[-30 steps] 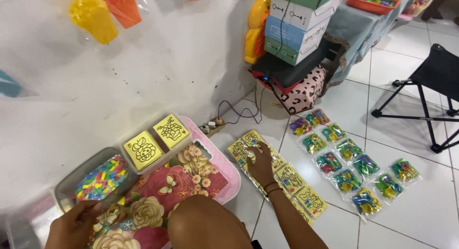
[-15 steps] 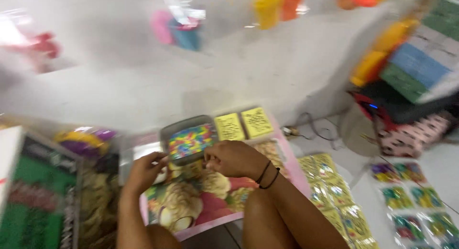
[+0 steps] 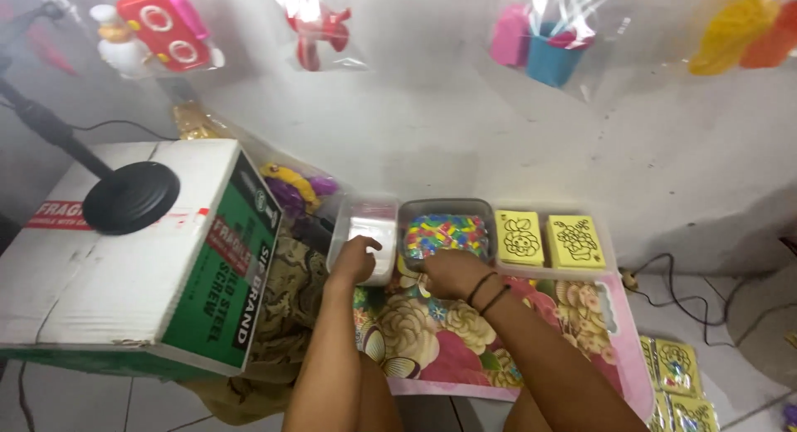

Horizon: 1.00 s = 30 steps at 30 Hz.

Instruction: The person sits on the floor and packs small colorful plastic toys and yellow notepads into clear plastic bags. They pick up items from a container and a stack, place them into bags, and arrange the filled bags on the floor.

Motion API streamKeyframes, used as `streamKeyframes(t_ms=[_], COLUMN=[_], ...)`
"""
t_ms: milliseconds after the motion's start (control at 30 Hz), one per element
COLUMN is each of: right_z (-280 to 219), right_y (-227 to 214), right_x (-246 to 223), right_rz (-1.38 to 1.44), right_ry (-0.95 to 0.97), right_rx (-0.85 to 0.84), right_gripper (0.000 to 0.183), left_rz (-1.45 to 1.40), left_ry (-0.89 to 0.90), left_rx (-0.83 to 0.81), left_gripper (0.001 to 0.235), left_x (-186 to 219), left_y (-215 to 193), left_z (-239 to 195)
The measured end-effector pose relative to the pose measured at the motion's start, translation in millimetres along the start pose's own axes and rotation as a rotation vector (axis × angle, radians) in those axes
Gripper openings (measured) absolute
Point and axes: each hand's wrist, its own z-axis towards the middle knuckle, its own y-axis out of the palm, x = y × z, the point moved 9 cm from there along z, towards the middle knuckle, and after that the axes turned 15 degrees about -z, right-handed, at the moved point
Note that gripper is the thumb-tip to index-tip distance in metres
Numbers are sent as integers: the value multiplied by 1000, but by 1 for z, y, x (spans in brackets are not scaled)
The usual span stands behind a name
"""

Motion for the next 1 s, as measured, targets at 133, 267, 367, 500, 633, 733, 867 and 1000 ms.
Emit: streamKeyframes(t_ms=[133, 267, 367, 500, 633, 733, 867, 1000], right_z=[-9, -11, -4, -9, -20, -26, -54, -61], right_y=[-2, -2, 14, 18, 6, -8, -57, -58], right_x=[1, 6, 16, 12, 12, 14, 22, 41], right_rz=[-60, -62, -35, -42, 37, 77, 197, 410], right_ry=[-28, -24, -16, -28, -11, -2, 139, 254], right_rx=[-61, -69, -78, -94, -90, -43, 149, 266], right_gripper=[35, 33, 32, 30, 32, 31, 33, 41], left_rz=[34, 343, 331, 279, 223, 193, 205, 191], left_ry=[-218, -231, -241, -242, -232, -199, 14, 158], left_rx=[9, -164, -180, -157, -88, -14, 200, 281], left_gripper=[29, 43, 50, 51, 48, 40, 28, 23], left_x=[-40, -54, -28, -14, -5, 30, 72, 116], left_y=[21, 51, 43, 34, 26, 7, -24, -41], left_z=[23, 44, 24, 12, 11, -4, -19, -54])
